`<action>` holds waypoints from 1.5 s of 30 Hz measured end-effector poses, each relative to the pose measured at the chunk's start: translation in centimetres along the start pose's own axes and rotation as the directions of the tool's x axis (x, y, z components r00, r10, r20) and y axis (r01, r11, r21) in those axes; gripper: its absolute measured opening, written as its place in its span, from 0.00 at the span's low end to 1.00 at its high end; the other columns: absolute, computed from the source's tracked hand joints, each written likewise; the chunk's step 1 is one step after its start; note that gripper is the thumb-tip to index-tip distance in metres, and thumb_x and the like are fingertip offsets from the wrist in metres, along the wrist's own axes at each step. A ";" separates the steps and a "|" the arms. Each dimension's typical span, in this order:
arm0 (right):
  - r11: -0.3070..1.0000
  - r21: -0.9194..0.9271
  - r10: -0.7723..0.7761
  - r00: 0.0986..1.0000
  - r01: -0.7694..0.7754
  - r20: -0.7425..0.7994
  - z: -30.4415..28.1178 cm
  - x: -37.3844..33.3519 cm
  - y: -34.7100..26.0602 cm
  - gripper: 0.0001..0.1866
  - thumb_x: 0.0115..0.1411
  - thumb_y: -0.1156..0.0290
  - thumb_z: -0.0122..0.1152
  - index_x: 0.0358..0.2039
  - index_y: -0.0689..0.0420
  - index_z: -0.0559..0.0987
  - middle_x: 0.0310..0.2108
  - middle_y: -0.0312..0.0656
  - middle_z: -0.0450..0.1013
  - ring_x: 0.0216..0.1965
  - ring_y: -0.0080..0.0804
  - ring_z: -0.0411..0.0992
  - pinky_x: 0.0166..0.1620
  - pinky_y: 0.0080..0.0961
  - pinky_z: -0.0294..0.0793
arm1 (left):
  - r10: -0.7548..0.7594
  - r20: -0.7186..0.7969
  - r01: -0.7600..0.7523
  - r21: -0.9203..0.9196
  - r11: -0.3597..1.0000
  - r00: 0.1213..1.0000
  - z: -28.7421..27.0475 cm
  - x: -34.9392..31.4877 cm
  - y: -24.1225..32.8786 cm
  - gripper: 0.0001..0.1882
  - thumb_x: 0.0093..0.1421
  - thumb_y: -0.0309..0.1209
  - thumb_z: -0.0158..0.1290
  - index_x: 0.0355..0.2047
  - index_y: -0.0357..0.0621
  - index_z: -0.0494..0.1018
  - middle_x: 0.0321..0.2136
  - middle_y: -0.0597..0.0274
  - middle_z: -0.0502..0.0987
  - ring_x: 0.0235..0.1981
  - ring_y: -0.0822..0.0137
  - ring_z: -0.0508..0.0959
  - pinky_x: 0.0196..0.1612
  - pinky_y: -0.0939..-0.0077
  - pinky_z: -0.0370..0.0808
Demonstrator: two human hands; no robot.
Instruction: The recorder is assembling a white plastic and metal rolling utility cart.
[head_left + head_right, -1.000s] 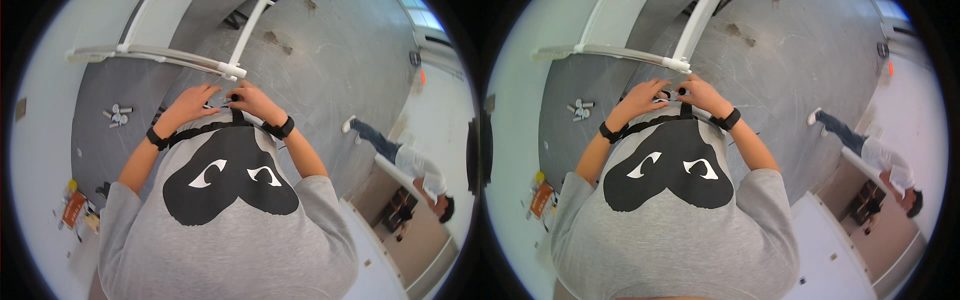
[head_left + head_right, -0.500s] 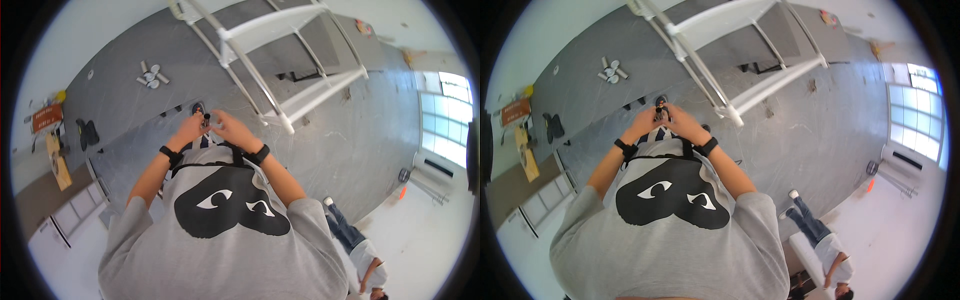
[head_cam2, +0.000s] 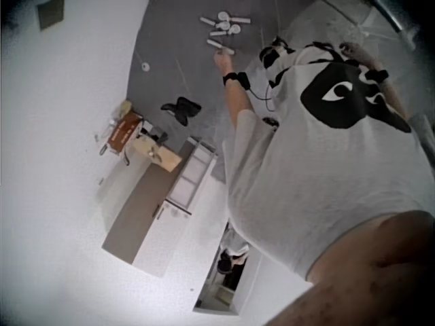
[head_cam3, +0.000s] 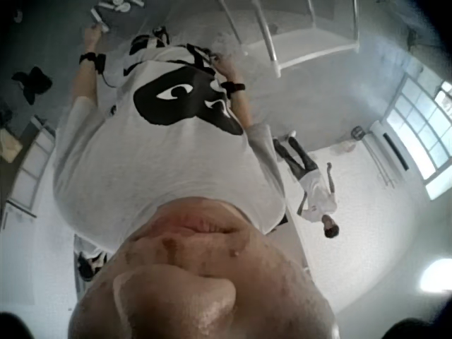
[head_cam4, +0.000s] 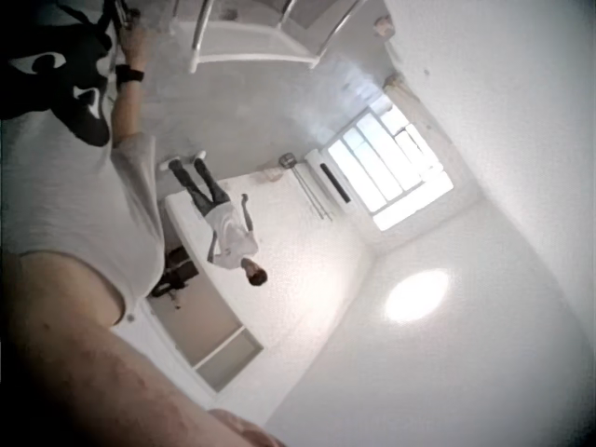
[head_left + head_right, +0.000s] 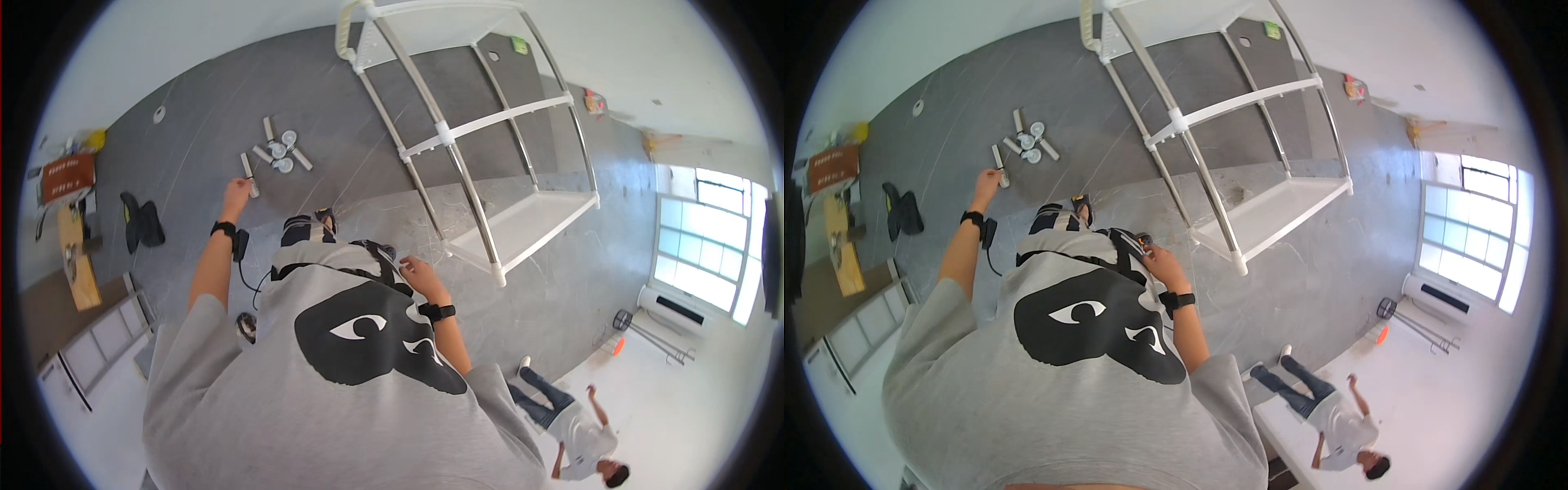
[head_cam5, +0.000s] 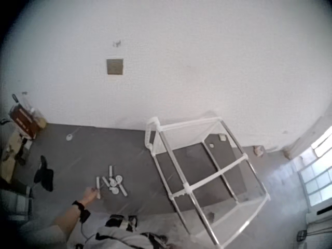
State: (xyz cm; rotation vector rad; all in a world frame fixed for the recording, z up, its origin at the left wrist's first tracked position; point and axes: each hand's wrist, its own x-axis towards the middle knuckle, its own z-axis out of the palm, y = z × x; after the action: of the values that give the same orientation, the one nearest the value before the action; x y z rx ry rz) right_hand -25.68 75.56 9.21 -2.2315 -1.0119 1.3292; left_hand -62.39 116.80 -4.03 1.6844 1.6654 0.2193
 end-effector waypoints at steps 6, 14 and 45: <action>0.965 0.113 -0.149 0.848 0.237 -0.509 -5.7 -2.3 -10.7 0.12 0.59 0.76 0.55 0.45 0.62 0.77 0.33 0.47 0.77 0.34 0.42 0.76 0.40 0.32 0.74 | 0.068 0.125 -0.048 -0.155 0.987 0.990 -0.9 -3.4 12.9 0.11 0.63 0.31 0.49 0.43 0.42 0.74 0.32 0.55 0.80 0.33 0.62 0.81 0.39 0.69 0.74; 0.880 -0.387 -0.234 0.458 -0.275 -0.858 -16.0 -5.9 -8.5 0.22 0.53 0.59 0.68 0.46 0.57 0.78 0.39 0.45 0.76 0.55 0.46 0.66 0.59 0.40 0.59 | 0.701 0.293 -0.570 -0.421 0.706 0.651 3.5 -7.8 29.6 0.09 0.65 0.30 0.49 0.43 0.44 0.75 0.29 0.58 0.78 0.33 0.66 0.79 0.38 0.75 0.72; 0.950 -0.283 -0.149 0.603 -0.132 -0.784 -12.6 -10.4 1.8 0.17 0.45 0.63 0.68 0.14 0.61 0.73 0.13 0.51 0.65 0.17 0.50 0.66 0.24 0.39 0.66 | 0.652 -0.359 -0.741 -0.401 0.539 0.668 -8.2 -0.7 46.5 0.25 0.58 0.48 0.57 0.21 0.35 0.78 0.12 0.68 0.70 0.14 0.77 0.67 0.20 0.80 0.62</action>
State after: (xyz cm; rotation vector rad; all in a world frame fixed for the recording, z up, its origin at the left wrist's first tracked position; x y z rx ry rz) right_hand -17.25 67.51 20.71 -2.6098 -0.8823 0.0149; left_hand -30.60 124.90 29.99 1.8264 0.7884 1.1361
